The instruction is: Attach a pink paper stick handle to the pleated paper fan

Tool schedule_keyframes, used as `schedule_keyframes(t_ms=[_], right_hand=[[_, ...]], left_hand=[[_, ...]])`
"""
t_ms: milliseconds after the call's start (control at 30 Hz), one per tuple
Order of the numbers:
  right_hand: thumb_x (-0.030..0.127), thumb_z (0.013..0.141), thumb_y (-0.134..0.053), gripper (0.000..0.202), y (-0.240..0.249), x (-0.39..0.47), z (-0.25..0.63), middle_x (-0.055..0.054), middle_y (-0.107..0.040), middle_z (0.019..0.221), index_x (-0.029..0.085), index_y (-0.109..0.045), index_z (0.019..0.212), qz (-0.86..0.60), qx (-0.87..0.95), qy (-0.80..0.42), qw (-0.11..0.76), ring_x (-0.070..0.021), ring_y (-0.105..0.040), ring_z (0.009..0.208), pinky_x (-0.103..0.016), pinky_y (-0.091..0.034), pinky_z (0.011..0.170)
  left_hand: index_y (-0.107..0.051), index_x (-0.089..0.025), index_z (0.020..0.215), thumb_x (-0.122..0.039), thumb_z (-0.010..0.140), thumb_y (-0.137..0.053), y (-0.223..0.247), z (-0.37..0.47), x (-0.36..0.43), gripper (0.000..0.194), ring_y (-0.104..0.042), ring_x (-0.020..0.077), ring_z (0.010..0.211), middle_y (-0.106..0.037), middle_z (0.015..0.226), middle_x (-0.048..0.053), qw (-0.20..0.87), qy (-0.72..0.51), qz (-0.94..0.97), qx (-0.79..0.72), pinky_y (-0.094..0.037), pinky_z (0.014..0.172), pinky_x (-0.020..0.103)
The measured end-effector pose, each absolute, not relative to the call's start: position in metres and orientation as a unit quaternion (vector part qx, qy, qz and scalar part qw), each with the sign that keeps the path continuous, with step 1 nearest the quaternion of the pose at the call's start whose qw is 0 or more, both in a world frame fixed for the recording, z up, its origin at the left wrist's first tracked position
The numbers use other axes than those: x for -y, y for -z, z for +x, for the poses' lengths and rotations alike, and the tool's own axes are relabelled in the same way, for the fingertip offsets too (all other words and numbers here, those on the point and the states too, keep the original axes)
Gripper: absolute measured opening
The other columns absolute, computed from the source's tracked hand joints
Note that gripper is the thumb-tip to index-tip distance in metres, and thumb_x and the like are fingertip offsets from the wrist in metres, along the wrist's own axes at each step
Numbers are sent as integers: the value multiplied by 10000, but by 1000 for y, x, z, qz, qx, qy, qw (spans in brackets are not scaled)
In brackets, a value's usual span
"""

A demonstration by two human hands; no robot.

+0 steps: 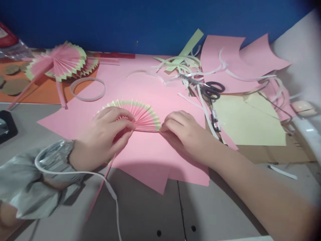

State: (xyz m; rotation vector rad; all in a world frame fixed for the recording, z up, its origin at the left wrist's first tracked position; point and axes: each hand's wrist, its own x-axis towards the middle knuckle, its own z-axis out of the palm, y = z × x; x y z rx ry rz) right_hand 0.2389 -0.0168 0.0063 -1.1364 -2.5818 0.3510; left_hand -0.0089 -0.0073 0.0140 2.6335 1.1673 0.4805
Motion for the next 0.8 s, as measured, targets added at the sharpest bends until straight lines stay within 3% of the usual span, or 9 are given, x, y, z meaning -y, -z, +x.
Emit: schedule_keyframes(t_ms=[200, 533, 800], right_hand=[[233, 903, -500, 90, -5, 16, 238, -69, -557, 980, 152, -535, 888, -408, 892, -119, 155, -198, -482, 934, -349, -383, 853], [189, 902, -481, 155, -7, 24, 222, -101, -580, 1013, 147, -593, 1001, -405, 904, -44, 128, -238, -488, 980, -400, -374, 869], [266, 933, -456, 199, 3, 28, 208, -91, -613, 935, 141, -610, 929, -374, 908, -54, 181, -217, -511, 912, -387, -387, 839]], left_hand=[[-597, -151, 963, -208, 826, -532, -9, -8, 4, 162, -505, 232, 1066, -574, 1058, 77, 142, -183, 891, -389, -382, 980, 411], [-354, -153, 1286, -223, 782, -610, -10, 6, 29, 569, -446, 234, 1201, -501, 1247, 110, 216, -193, 863, -414, -383, 1031, 392], [-298, -94, 1329, -249, 781, -609, -10, 15, 43, 648, -426, 241, 1241, -458, 1299, 154, 237, -224, 851, -412, -378, 1072, 366]])
